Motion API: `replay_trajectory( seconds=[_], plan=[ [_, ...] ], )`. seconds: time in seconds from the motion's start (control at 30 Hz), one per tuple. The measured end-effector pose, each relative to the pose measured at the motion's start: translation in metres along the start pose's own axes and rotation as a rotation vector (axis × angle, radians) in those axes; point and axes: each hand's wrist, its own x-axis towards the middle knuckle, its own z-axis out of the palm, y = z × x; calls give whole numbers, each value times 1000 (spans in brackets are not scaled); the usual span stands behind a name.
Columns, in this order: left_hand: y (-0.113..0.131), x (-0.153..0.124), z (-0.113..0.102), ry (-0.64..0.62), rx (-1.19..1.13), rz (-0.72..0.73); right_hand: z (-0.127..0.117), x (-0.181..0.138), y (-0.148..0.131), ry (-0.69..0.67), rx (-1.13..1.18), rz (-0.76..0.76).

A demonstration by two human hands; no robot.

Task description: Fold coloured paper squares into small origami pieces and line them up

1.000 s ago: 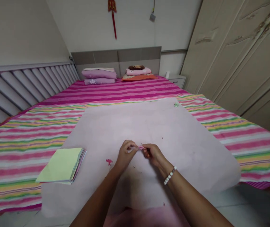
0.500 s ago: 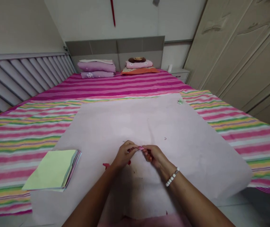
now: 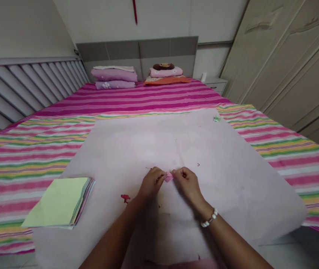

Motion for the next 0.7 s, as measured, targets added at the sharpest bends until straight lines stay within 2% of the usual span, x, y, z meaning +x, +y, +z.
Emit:
replay_trajectory(
  seconds=[0.07,0.23,0.33,0.7],
  plan=[
    [1,-1,3,0,26,5,-2,-2,3,17,-45,-131],
    [0,-2,12,-2,64,20,-3,-6,13,-74,-177,-468],
    [1,-3,14,-7,80,22,-2,-7,17,-66,-191,-489],
    [4,-7,16,35,116,-26,-4,-7,22,-47,-165,-420]
  ],
)
